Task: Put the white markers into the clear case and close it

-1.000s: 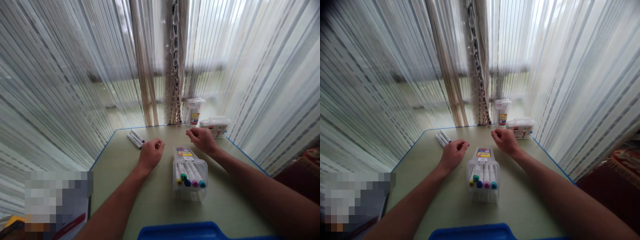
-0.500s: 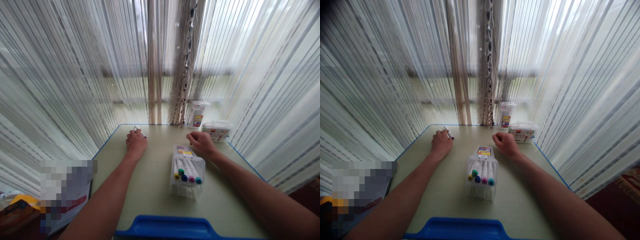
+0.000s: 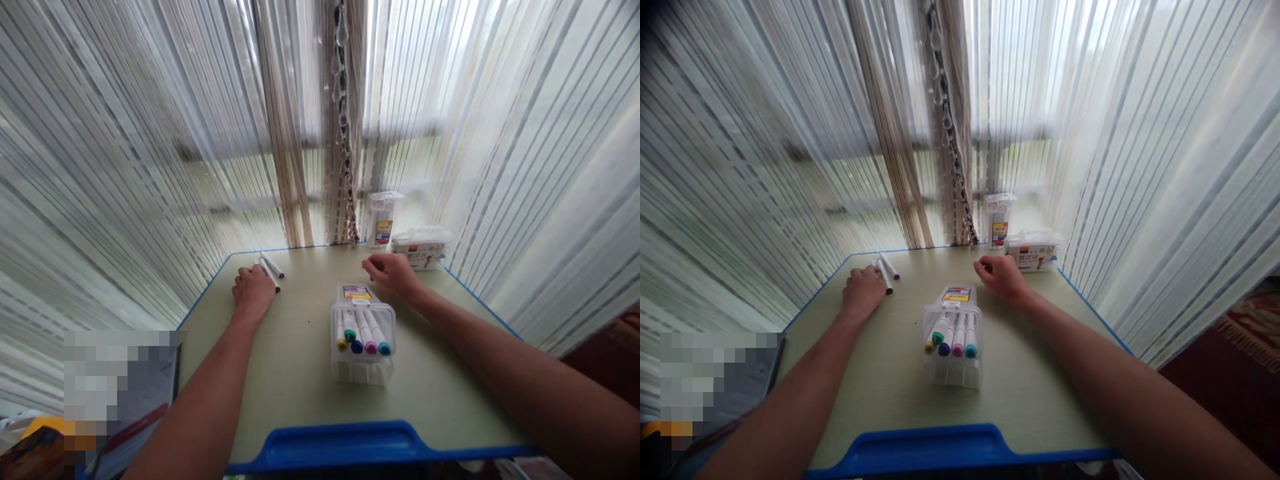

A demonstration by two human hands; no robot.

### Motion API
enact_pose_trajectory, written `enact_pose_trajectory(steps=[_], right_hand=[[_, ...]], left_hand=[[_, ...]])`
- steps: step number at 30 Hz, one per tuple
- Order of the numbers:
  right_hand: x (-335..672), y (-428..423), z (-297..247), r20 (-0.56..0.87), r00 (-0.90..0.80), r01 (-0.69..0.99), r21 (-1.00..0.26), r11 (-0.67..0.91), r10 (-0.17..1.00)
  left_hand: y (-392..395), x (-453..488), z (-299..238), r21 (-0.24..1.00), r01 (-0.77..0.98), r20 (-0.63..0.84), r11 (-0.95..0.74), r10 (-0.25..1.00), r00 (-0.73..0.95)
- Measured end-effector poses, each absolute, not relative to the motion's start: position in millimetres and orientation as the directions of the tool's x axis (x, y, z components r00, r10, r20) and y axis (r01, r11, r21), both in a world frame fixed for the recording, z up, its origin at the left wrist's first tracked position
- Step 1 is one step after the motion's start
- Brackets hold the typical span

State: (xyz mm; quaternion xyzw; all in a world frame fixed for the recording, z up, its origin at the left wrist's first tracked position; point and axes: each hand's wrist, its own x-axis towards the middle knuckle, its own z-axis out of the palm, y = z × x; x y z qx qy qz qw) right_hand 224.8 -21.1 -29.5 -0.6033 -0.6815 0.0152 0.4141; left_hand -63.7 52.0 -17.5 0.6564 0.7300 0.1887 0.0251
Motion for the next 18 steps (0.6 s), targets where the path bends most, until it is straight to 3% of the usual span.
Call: enact_pose_trajectory(steps=[6,10,15,18], right_hand=[[226.0,-22.7,-27.5,0.543,0.099,0.788,-0.554,0.267,0.834],[225.1,-23.0,-27.5,0.534,0.104,0.752,-0.594,0.285,0.839],[221.6,-22.3,-24.8,0.483,0.128,0.649,-0.701,0.295,0.866],[217.6,-24.5,-18.3,0.404,0.152,0.478,-0.829,0.291,0.902]], left_hand=[[53.2,-75.2,-15.7,0.366,0.928,0.197,0.070,0.969,-0.151],[55.5,-78.8,-9.4,0.461,0.887,0.302,0.026,0.935,-0.185],[43.9,-53.5,-0.9,0.509,0.819,0.521,-0.265,0.852,-0.048],[26.9,-29.0,-5.0,0.561,0.569,0.610,-0.601,0.765,0.207]])
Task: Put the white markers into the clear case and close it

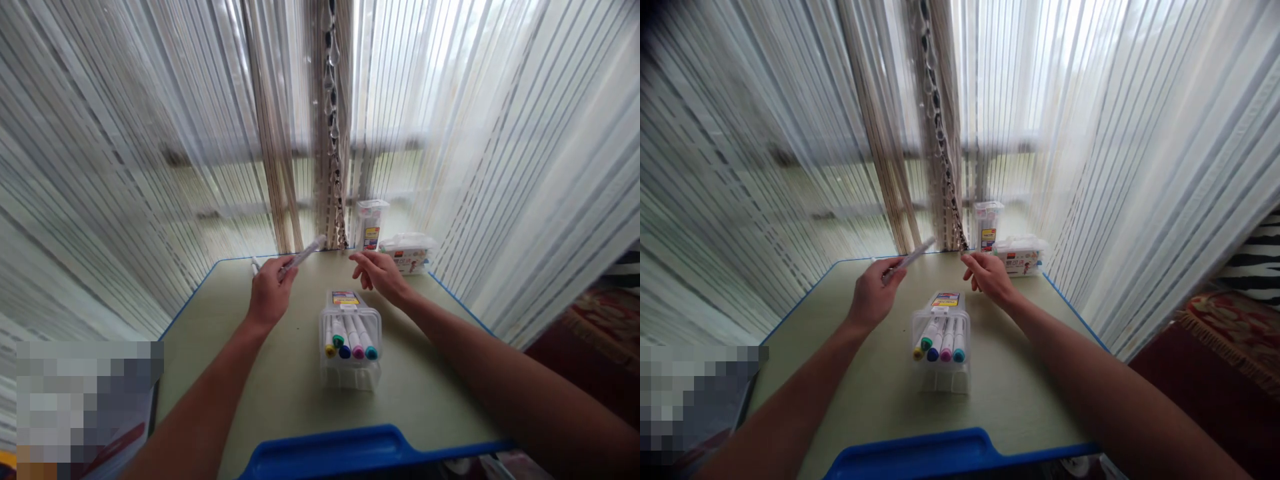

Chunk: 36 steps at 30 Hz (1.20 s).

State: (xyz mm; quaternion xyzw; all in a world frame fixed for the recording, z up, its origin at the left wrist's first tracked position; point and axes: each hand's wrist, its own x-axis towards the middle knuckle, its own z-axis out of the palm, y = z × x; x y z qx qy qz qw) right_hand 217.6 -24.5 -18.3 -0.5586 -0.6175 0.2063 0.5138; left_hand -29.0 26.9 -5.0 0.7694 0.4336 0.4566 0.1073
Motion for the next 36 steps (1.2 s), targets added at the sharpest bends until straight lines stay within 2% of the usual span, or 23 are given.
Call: enact_pose_trajectory(steps=[1,3,6,16,26,36], right_hand=[[216.0,-25.7,-15.8,0.355,0.161,0.336,-0.897,0.287,0.921],[212.5,-27.9,-11.5,0.290,0.143,0.092,-0.956,0.279,0.946],[206.9,-30.4,-8.6,0.294,0.109,-0.045,-0.953,0.300,0.950],[205.0,-29.6,-12.4,0.311,0.130,-0.145,-0.933,0.329,0.941],[208.6,-28.8,-9.7,0.265,0.178,-0.191,-0.935,0.298,0.948],[199.0,-32.4,-12.7,0.224,0.002,-0.194,-0.956,0.221,0.975]], left_hand=[[21.2,-22.4,-7.3,0.570,0.509,0.611,-0.645,0.747,0.263],[12.1,-13.1,-11.4,0.594,0.425,0.590,-0.684,0.729,0.349],[5.7,-8.3,-14.5,0.637,0.353,0.569,-0.685,0.727,0.385],[7.4,-10.9,-19.5,0.810,0.214,0.469,-0.546,0.822,0.323],[7.0,-8.7,-20.6,0.853,0.134,0.424,-0.504,0.820,0.385],[0.2,-5.7,-18.4,0.823,0.144,0.444,-0.549,0.781,0.439]])
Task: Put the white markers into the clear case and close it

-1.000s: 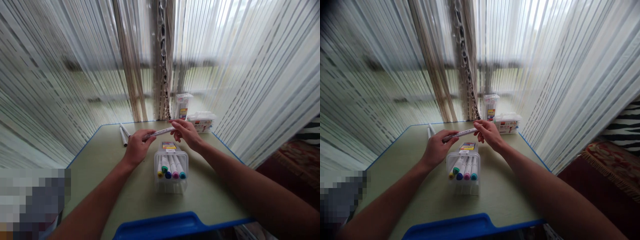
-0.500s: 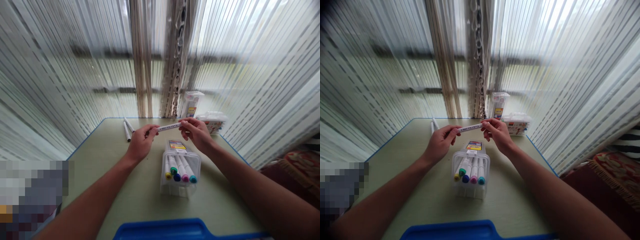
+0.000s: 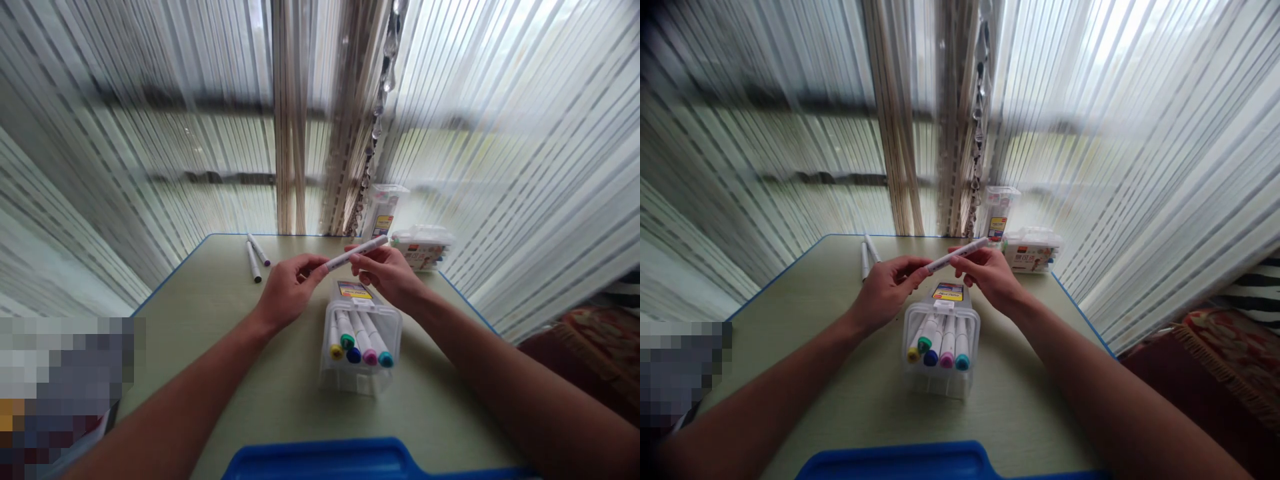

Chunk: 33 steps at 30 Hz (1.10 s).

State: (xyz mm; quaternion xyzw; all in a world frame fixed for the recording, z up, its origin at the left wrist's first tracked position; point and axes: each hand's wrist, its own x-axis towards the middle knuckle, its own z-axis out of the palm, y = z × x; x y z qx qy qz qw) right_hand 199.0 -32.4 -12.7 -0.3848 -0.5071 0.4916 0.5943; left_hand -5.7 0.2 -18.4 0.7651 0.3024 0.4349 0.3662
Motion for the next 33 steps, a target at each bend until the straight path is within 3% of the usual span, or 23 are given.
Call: enact_pose_trajectory(steps=[5,8,12,15,19,23,26,33], right_hand=[[201.8,-30.0,-7.5,0.302,0.151,-0.209,-0.921,0.329,0.941],[207.9,-30.7,-1.1,0.266,0.222,-0.223,-0.923,0.315,0.938],[210.7,-35.8,4.0,0.211,0.090,-0.165,-0.961,0.223,0.973],[209.4,-40.1,4.1,0.209,0.013,-0.032,-0.977,0.209,0.978],[208.5,-43.7,3.4,0.170,-0.075,0.145,-0.973,0.179,0.983],[208.0,-43.2,3.9,0.174,-0.147,0.207,-0.957,0.202,0.974],[208.5,-41.4,5.3,0.187,-0.157,0.189,-0.958,0.215,0.970],[214.7,-39.7,10.2,0.183,-0.050,-0.055,-0.982,0.180,0.982]], left_hand=[[1.5,-6.2,-17.8,0.827,0.203,0.434,-0.524,0.825,0.363],[3.6,-7.1,-15.4,0.865,0.151,0.420,-0.479,0.855,0.305],[1.3,-6.4,-9.4,0.924,-0.016,0.365,-0.382,0.868,0.336],[-2.4,-4.9,-5.6,0.941,-0.099,0.337,-0.324,0.865,0.373],[-4.8,-3.0,-5.3,0.938,-0.116,0.343,-0.326,0.828,0.444],[-5.3,-0.3,-8.2,0.916,-0.119,0.387,-0.382,0.768,0.511],[-4.6,1.2,-9.2,0.909,-0.141,0.408,-0.391,0.777,0.480],[-0.6,-1.0,-4.7,0.929,-0.266,0.334,-0.259,0.896,0.293]])
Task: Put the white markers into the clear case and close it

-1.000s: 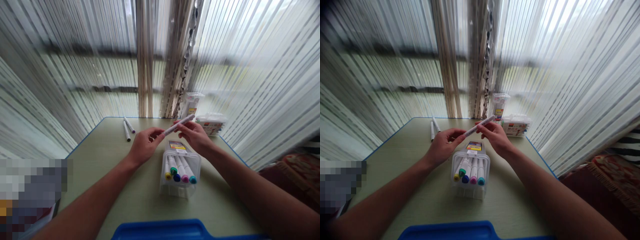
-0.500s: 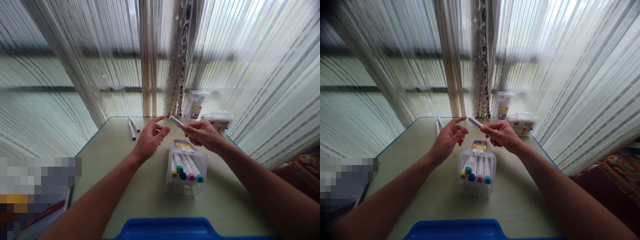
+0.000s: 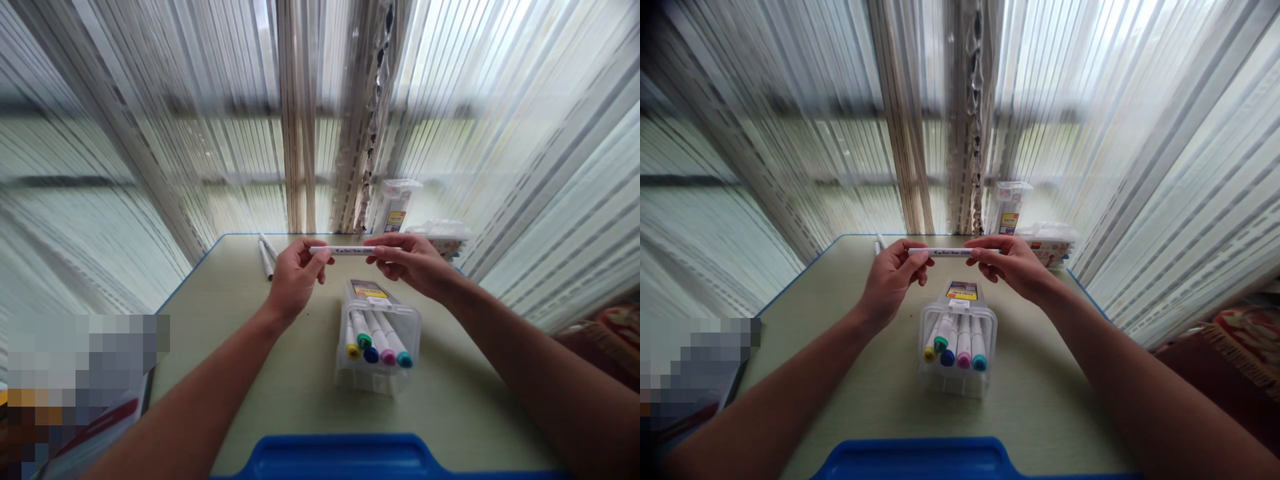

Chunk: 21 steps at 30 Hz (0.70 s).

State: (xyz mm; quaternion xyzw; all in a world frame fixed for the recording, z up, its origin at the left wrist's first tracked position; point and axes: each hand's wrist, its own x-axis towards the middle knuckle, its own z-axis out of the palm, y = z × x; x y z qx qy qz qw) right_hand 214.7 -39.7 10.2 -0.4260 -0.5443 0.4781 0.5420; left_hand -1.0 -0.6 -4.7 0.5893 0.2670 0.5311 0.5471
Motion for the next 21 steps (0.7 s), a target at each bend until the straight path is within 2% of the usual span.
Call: enact_pose_trajectory(steps=[7,21], right_hand=[[214.3,-42.0,10.8,0.193,-0.099,-0.186,-0.967,0.173,0.976],[214.9,-42.0,9.6,0.211,-0.105,-0.148,-0.970,0.195,0.972]], left_hand=[[-0.8,-2.5,-2.0,0.931,-0.292,0.299,-0.218,0.915,0.271],[-0.6,-3.8,-4.6,0.934,-0.259,0.320,-0.245,0.898,0.303]])
